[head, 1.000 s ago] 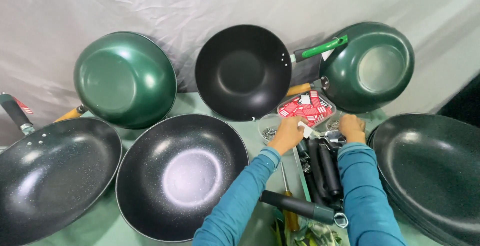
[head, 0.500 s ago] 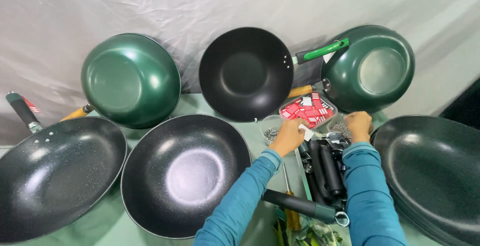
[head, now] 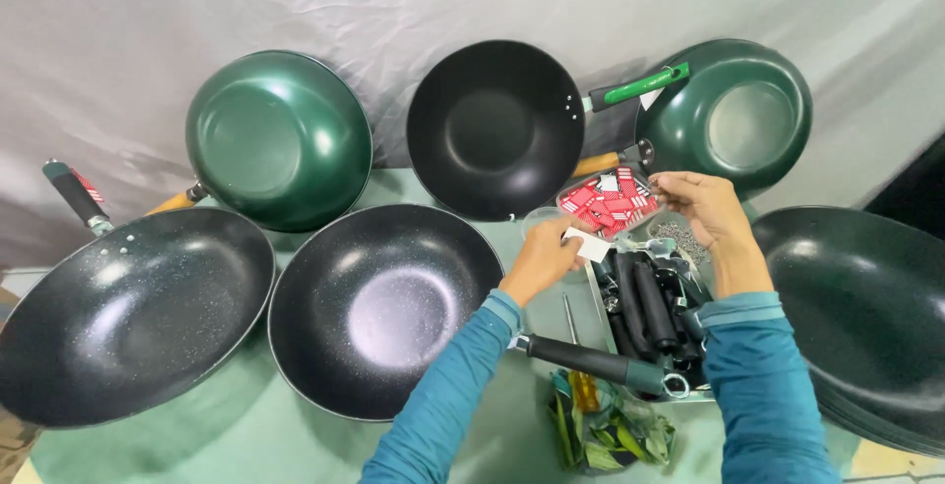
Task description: Attaching handles to various pans using screws and a screwdriver on a table.
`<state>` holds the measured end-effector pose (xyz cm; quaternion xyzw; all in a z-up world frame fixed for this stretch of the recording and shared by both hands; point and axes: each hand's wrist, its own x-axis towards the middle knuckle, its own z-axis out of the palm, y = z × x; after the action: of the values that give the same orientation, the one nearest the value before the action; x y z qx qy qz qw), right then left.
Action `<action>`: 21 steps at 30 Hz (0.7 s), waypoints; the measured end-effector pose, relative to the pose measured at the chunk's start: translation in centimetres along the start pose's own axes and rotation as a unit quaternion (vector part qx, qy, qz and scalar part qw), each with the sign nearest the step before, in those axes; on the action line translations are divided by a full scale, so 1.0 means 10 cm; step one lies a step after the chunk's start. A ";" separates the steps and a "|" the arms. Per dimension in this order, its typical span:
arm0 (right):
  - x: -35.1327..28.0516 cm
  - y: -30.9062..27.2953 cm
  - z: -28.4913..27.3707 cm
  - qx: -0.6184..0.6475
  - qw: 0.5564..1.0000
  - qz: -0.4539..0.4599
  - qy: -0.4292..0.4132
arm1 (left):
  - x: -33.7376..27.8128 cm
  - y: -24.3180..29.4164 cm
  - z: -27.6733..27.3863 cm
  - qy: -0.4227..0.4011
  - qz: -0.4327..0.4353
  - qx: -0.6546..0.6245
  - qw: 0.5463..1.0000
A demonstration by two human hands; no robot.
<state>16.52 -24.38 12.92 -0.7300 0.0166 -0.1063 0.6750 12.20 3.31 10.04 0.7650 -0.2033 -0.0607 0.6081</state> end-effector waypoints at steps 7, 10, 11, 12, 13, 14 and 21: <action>-0.95 -0.37 0.37 0.071 0.993 -0.042 -0.087 | -0.83 0.25 -0.29 -0.027 -0.049 -0.069 0.996; -1.40 -0.48 0.59 0.102 0.986 -0.052 -0.125 | -1.38 0.43 -0.41 -0.069 -0.041 -0.094 0.992; -1.55 -0.50 0.67 0.122 0.981 -0.047 -0.144 | -1.55 0.48 -0.44 -0.081 -0.041 -0.116 0.989; -1.71 -0.52 0.74 0.141 0.976 -0.041 -0.162 | -1.72 0.52 -0.46 -0.094 -0.042 -0.138 0.985; -1.82 -0.47 0.81 0.141 0.976 -0.039 -0.164 | -1.80 0.45 -0.46 -0.093 -0.043 -0.138 0.985; -1.94 -0.42 0.88 0.173 0.966 -0.030 -0.187 | -1.90 0.37 -0.46 -0.095 -0.045 -0.146 0.984; -2.54 0.15 1.40 0.260 0.937 0.003 -0.232 | -2.37 0.04 -0.39 -0.104 -0.044 -0.185 0.976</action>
<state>-5.68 -6.53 7.13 -0.5330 -0.1664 0.0671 0.8268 -8.10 15.93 7.76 0.6370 -0.2165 -0.2030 0.7114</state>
